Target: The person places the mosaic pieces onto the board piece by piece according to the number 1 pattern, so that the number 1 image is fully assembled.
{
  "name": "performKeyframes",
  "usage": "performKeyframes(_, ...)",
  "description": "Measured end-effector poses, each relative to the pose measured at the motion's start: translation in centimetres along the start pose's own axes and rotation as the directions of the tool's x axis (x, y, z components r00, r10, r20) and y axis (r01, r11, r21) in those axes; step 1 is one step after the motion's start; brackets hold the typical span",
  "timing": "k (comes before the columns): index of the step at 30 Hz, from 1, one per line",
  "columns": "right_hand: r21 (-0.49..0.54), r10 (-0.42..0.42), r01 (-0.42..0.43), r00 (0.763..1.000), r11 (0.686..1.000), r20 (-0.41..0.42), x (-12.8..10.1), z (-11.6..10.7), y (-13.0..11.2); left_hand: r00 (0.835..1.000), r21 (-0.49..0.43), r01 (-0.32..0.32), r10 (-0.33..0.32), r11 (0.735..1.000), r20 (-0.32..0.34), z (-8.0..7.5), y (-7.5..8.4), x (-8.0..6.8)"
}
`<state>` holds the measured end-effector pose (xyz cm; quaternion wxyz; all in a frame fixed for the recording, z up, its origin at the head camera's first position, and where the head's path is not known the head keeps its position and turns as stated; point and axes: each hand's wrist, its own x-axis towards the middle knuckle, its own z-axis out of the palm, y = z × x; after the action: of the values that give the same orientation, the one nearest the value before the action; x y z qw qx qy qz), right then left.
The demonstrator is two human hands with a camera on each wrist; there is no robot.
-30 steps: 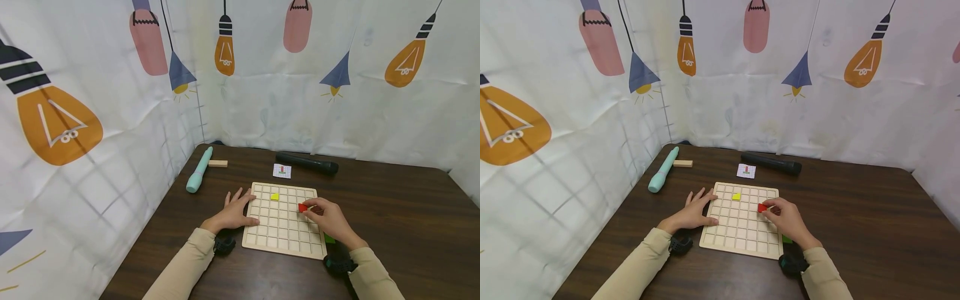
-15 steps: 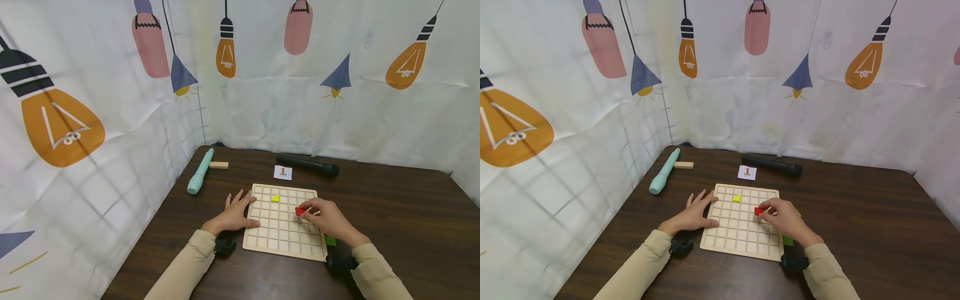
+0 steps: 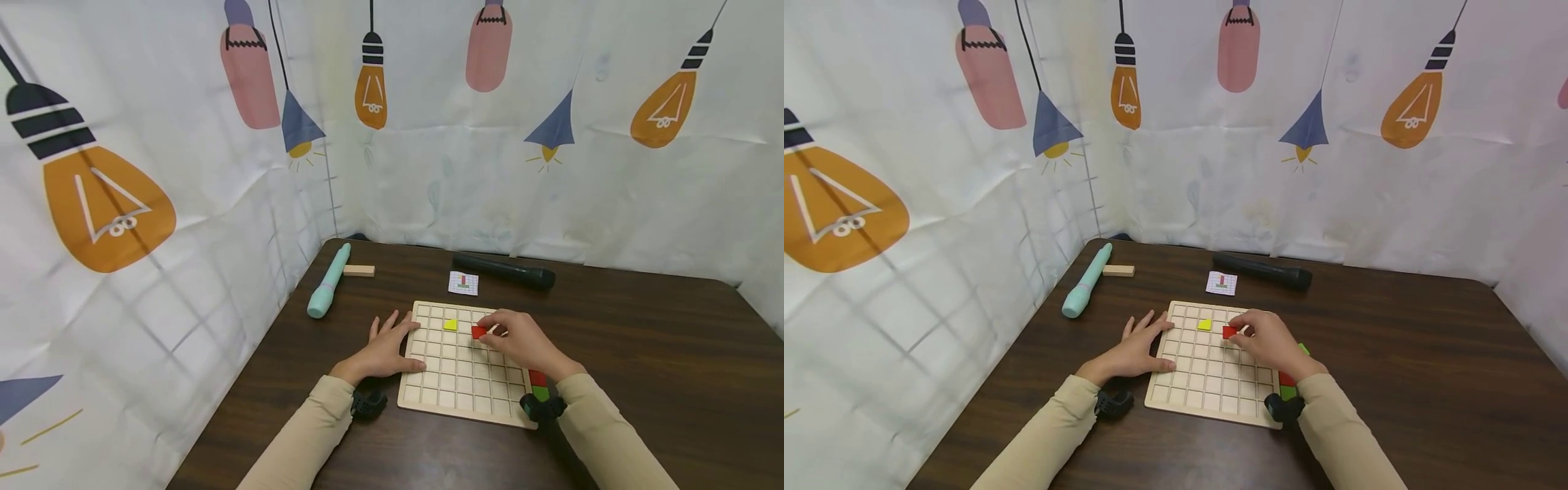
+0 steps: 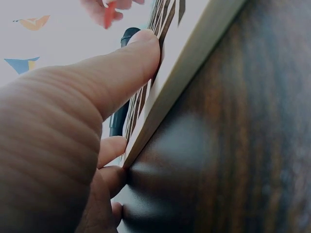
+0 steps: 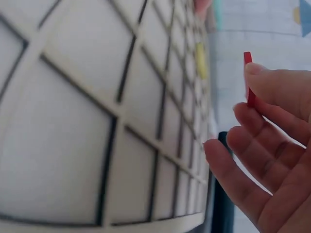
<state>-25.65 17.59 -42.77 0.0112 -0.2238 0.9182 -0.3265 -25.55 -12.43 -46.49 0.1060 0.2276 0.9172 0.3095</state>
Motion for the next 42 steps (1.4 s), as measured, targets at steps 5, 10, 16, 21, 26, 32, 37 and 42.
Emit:
performKeyframes(5,-0.011,0.025,-0.025,1.000,1.000,0.001,1.0,0.9,1.0,1.000,-0.003,0.008,-0.008,1.000,-0.001,0.0,0.1,0.0)
performKeyframes(10,0.001,0.046,-0.046,0.999,0.999,-0.013,1.8,1.5,1.4,1.000,-0.002,0.006,-0.006,1.000,0.001,0.0,0.1,0.0)
performKeyframes(16,0.042,0.060,-0.057,0.997,0.997,-0.055,2.5,2.4,2.0,1.000,0.004,0.020,-0.020,1.000,0.003,0.1,0.1,0.1)
performKeyframes(21,0.030,0.095,-0.093,0.991,0.995,-0.093,2.4,3.4,2.4,1.000,0.012,0.023,-0.023,1.000,0.016,0.4,0.0,0.1)
performKeyframes(26,0.008,0.067,-0.066,0.986,0.998,-0.156,2.5,4.1,2.2,1.000,0.004,0.025,-0.025,1.000,0.009,0.1,0.1,0.0)
performKeyframes(32,-0.011,0.055,-0.058,0.980,0.998,-0.192,2.6,4.6,2.2,0.999,0.001,0.031,-0.031,1.000,0.007,0.0,0.1,-0.2)
performKeyframes(37,-0.021,0.048,-0.053,0.980,0.998,-0.193,2.7,4.5,2.2,1.000,0.010,0.030,-0.030,0.999,-0.001,0.0,0.1,-0.1)
performKeyframes(42,-0.043,0.054,-0.064,0.979,0.997,-0.195,2.6,4.5,2.1,1.000,0.007,0.020,-0.020,1.000,-0.001,0.1,0.1,0.1)
